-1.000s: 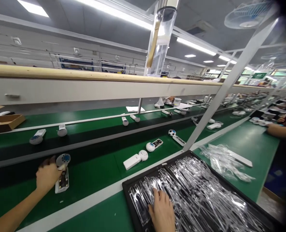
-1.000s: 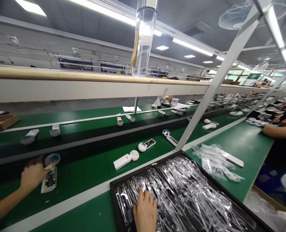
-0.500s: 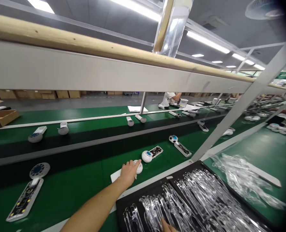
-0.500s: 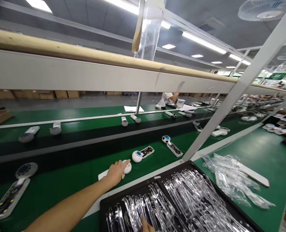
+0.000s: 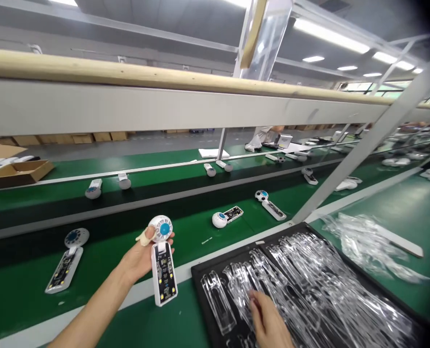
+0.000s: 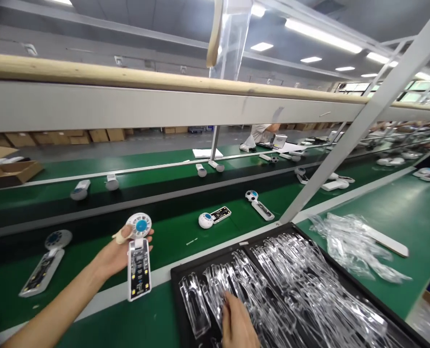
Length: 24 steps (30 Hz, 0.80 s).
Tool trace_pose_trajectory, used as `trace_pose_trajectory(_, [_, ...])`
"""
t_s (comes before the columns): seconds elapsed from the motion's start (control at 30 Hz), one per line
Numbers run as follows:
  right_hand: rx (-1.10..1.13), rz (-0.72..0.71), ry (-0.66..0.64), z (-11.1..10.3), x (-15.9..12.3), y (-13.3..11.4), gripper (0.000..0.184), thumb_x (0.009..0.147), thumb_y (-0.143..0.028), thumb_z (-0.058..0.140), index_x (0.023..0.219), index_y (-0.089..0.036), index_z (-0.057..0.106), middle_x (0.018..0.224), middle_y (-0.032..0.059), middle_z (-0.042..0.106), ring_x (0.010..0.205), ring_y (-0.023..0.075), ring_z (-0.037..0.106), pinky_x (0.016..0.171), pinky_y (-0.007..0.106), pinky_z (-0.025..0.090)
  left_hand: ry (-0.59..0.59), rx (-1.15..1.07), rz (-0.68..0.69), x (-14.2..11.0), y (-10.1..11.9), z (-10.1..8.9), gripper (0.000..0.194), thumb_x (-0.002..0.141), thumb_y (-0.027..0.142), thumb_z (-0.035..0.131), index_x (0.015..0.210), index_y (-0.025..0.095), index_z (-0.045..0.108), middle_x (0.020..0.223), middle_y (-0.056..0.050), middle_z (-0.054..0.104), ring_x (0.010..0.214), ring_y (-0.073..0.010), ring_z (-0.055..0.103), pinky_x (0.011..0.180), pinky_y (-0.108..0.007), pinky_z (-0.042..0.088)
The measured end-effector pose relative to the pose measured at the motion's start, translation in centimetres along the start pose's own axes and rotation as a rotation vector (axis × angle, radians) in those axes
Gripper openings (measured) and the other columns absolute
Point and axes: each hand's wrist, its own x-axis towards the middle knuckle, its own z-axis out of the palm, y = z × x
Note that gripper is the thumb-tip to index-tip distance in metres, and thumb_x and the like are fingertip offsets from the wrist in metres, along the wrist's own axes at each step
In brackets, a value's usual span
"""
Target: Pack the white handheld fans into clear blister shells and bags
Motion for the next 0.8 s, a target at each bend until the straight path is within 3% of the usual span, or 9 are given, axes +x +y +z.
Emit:
trace_pose_trajectory(0.1, [0.005, 0.076, -0.042, -0.5, 0.9, -0.4, 0.037, 0.082, -0.049, 0.038, 0.088, -0.023, 0.064, 0.096, 0.0102, 0.07, 0.089, 0.0242, 0.067, 0.075, 0.032, 0.052, 0.05, -0.106, -0.026, -3.3, -0.6, -0.9, 0.049, 0.06, 0.044, 0.08, 0.093, 0.013, 0.06, 0.088, -0.011, 0.069, 0.075, -0.0205, 0.064, 0.076, -0.038, 0.054])
trace_pose_trajectory(0.27, [-0.114, 0.122, -0.002, -2.6, 0.9, -2.2, 0.037, 0.083, -0.049, 0.03, 0.078, -0.025, 0.059, 0.088, 0.0094, 0.069, 0.082, 0.025, 0.064, 0.068, 0.034, 0.048, 0.085, -0.153, -0.005, -6.9, -2.0, -1.0, 0.047, 0.061, 0.039, 0.08, 0.096, 0.013, 0.062, 0.091, -0.012, 0.071, 0.079, -0.0225, 0.066, 0.079, -0.039, 0.053])
trace_pose_trajectory(0.37, [-0.144, 0.165, -0.033, -4.3, 0.1, -4.6, 0.036, 0.085, -0.047, 0.028, 0.079, -0.026, 0.055, 0.073, 0.0055, 0.066, 0.065, 0.0226, 0.062, 0.058, 0.031, 0.043, 0.051, -0.184, 0.002, -8.4, -2.5, -0.9, 0.049, 0.059, 0.04, 0.081, 0.095, 0.012, 0.064, 0.09, -0.013, 0.071, 0.085, -0.0245, 0.066, 0.083, -0.038, 0.052])
trace_pose_trajectory(0.43, [-0.049, 0.178, -0.066, -4.4, -0.8, -7.2, 0.039, 0.087, -0.049, 0.027, 0.086, -0.025, 0.057, 0.066, 0.0026, 0.062, 0.059, 0.0209, 0.06, 0.056, 0.029, 0.043, 0.032, -0.2, 0.017, -9.1, -2.9, -0.8, 0.048, 0.057, 0.041, 0.082, 0.092, 0.013, 0.065, 0.088, -0.012, 0.072, 0.088, -0.0264, 0.065, 0.084, -0.039, 0.051])
trace_pose_trajectory(0.5, [0.093, 0.147, -0.124, -3.5, -2.3, -10.2, 0.041, 0.086, -0.053, 0.033, 0.103, -0.024, 0.057, 0.064, -0.0001, 0.06, 0.06, 0.0198, 0.06, 0.056, 0.028, 0.045, 0.022, -0.208, 0.031, -9.7, -3.4, -0.4, 0.049, 0.057, 0.043, 0.081, 0.093, 0.013, 0.066, 0.089, -0.012, 0.072, 0.092, -0.0278, 0.064, 0.084, -0.039, 0.051])
trace_pose_trajectory(0.6, [0.204, 0.02, -0.182, -0.6, -5.2, -14.8, 0.054, 0.085, -0.052, 0.041, 0.132, -0.024, 0.043, 0.066, -0.0027, 0.056, 0.056, 0.0181, 0.057, 0.054, 0.026, 0.046, 0.018, -0.218, 0.052, -10.5, -4.0, 0.5, 0.053, 0.059, 0.047, 0.079, 0.097, 0.012, 0.065, 0.093, -0.013, 0.071, 0.095, -0.0283, 0.063, 0.084, -0.038, 0.049])
trace_pose_trajectory(0.7, [0.162, -0.162, -0.097, 2.2, -7.6, -18.2, 0.051, 0.09, -0.05, 0.035, 0.137, -0.03, 0.037, 0.081, 0.0013, 0.055, 0.062, 0.0178, 0.059, 0.052, 0.026, 0.046, 0.007, -0.241, 0.063, -11.9, -4.2, 1.4, 0.054, 0.058, 0.048, 0.079, 0.097, 0.013, 0.065, 0.091, -0.012, 0.072, 0.096, -0.0286, 0.063, 0.089, -0.039, 0.047])
trace_pose_trajectory(0.8, [0.047, -0.253, 0.023, 3.8, -8.8, -19.9, 0.049, 0.092, -0.05, 0.031, 0.138, -0.033, 0.036, 0.09, 0.0049, 0.052, 0.072, 0.0214, 0.06, 0.051, 0.029, 0.047, -0.035, -0.246, 0.08, -13.3, -4.1, 2.0, 0.049, 0.063, 0.046, 0.076, 0.096, 0.012, 0.066, 0.093, -0.011, 0.071, 0.088, -0.0255, 0.064, 0.089, -0.038, 0.047])
